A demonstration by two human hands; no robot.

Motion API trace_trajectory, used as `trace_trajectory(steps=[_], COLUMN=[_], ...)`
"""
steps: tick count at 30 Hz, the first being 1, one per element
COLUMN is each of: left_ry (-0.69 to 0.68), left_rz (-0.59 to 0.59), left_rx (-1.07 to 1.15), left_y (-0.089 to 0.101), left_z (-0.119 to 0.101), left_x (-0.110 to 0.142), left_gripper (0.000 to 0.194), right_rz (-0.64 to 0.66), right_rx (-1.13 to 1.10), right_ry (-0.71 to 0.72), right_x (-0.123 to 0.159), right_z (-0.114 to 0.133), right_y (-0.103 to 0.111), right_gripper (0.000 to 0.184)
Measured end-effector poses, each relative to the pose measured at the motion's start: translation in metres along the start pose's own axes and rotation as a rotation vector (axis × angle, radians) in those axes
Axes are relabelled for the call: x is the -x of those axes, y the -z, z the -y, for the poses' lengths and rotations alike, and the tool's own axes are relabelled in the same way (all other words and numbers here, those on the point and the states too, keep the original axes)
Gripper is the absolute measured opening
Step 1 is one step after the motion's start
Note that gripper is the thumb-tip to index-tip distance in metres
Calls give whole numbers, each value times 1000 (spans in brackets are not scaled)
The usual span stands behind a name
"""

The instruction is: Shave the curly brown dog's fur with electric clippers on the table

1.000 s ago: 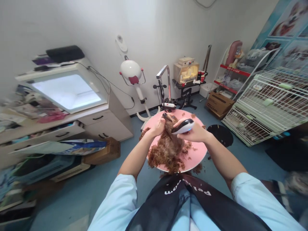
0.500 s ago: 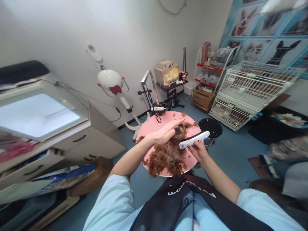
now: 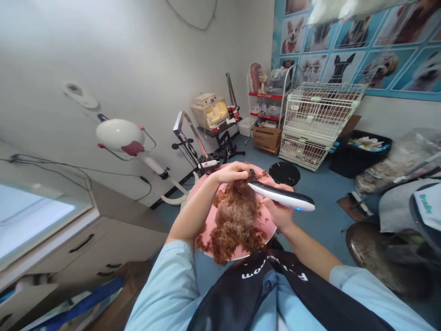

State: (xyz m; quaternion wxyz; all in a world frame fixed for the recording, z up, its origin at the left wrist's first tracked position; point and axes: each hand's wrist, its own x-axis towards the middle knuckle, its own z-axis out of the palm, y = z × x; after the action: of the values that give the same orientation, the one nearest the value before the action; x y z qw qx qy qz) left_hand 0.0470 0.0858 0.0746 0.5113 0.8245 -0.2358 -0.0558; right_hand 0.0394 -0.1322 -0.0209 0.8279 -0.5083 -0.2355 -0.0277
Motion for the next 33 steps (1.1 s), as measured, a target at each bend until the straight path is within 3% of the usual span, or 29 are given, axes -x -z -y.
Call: trace_trajectory(steps=[4,8,14,17,21,25,30,33], left_ry=[14,-8,-42,-63,-77,-47,-19,7], left_rz=[-82,-187,-239,-243,-255,-264,-274,-286], left_rx=[30,23,59,81,88,90,76,85], left_y=[-2,-8,-16,-17,-18,-19,-23,-26], left_z=[5,10,6,4,2,-1,-3,-1], left_x=[-3,-6,-14,-16,-18,-21,-25,-28], left_gripper=[73,72,70,68,65,66,66,65], right_rz=[98,208,175,240,153,223,165,204], right_rx=[262,446,473,498,417,491,496,546], right_ry=[366,458,604,637,667,675,705,710], right_x=[-9,-17,-28,-31,-33,-35,-40,-40], right_z=[5,10,18,23,29,31,36,34], right_y=[2,0,0,3,5,6,8,11], right_gripper=[45,45,45,46,44,44,45,44])
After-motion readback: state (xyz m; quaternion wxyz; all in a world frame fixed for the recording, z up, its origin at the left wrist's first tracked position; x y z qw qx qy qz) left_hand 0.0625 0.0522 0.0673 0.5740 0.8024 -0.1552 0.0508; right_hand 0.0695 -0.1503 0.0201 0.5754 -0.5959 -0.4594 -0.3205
